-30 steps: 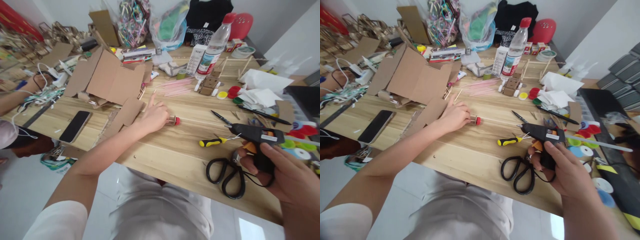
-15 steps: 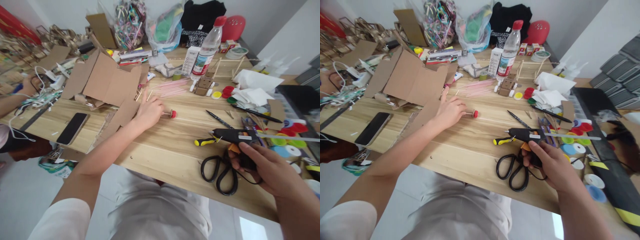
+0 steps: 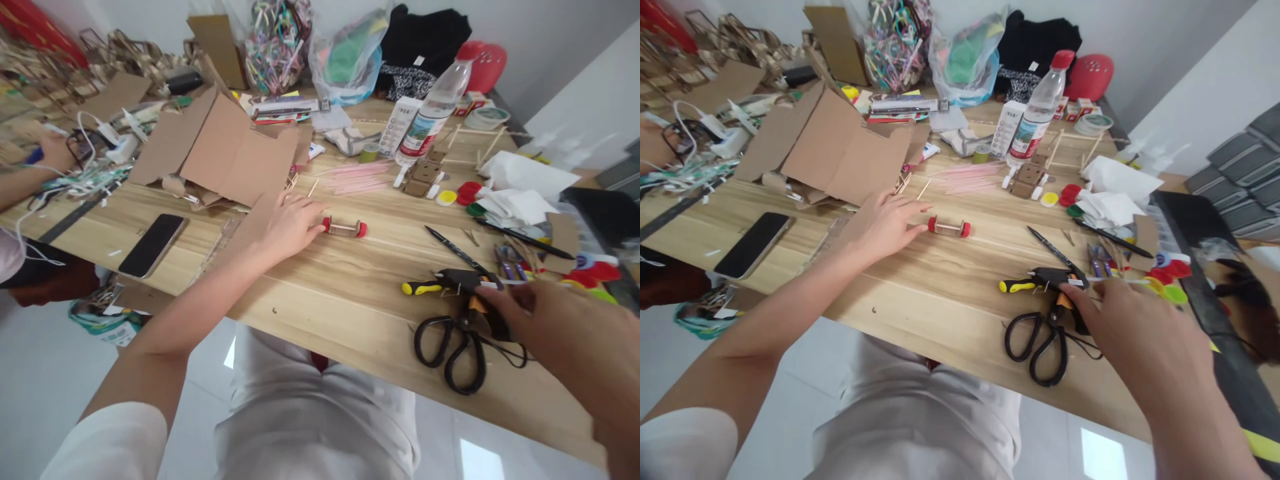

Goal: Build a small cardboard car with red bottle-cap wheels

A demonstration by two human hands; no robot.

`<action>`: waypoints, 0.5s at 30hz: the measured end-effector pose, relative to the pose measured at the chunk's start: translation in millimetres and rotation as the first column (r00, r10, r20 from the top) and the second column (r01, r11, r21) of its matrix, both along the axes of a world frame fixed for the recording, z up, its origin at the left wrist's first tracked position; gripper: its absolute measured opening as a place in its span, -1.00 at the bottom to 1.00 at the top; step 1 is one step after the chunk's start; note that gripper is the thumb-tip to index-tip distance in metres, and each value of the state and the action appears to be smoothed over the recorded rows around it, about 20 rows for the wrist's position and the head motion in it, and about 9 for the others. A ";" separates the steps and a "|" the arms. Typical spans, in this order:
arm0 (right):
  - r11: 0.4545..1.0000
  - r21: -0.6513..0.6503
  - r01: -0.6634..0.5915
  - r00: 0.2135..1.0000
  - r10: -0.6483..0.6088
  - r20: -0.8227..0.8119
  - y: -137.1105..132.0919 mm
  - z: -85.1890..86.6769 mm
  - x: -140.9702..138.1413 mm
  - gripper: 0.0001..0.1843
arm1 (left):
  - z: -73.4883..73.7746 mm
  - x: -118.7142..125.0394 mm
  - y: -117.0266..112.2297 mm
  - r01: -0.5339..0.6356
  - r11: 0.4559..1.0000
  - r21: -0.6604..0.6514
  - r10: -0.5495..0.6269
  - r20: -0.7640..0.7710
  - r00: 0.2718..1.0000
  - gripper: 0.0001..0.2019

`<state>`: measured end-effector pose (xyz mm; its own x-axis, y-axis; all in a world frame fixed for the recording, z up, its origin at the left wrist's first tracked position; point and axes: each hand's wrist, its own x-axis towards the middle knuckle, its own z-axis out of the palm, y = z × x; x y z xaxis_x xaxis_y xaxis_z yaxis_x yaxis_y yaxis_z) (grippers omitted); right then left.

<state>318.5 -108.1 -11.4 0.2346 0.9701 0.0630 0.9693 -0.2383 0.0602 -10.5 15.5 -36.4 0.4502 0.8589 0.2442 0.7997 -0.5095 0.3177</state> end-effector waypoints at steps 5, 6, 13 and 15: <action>0.948 -0.097 -0.304 0.938 0.280 -0.204 41.8 17.0 -58.2 -0.73 | -5.9 10.1 19.7 -0.009 0.972 -0.237 0.026 0.068 0.997 -0.44; 0.932 -0.125 -0.341 0.921 0.304 -0.241 54.8 15.1 -68.8 -0.72 | -7.6 9.7 22.4 -0.005 0.968 -0.249 0.027 0.084 0.996 -0.46; 0.876 -0.141 -0.461 0.860 0.402 -0.314 115.8 -9.8 -101.9 -0.60 | -20.1 6.1 27.2 0.084 0.982 -0.171 -0.061 0.132 0.989 -0.62; 0.864 -0.145 -0.482 0.852 0.425 -0.305 119.4 -10.4 -104.0 -0.68 | -22.1 7.4 27.8 0.100 0.984 -0.145 -0.083 0.115 0.990 -0.66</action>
<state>214.6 11.3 -21.9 -0.2554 0.9547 -0.1528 0.9533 0.2223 -0.2045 -3.1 43.3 -58.5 0.5065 0.8459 0.1673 0.7085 -0.5188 0.4784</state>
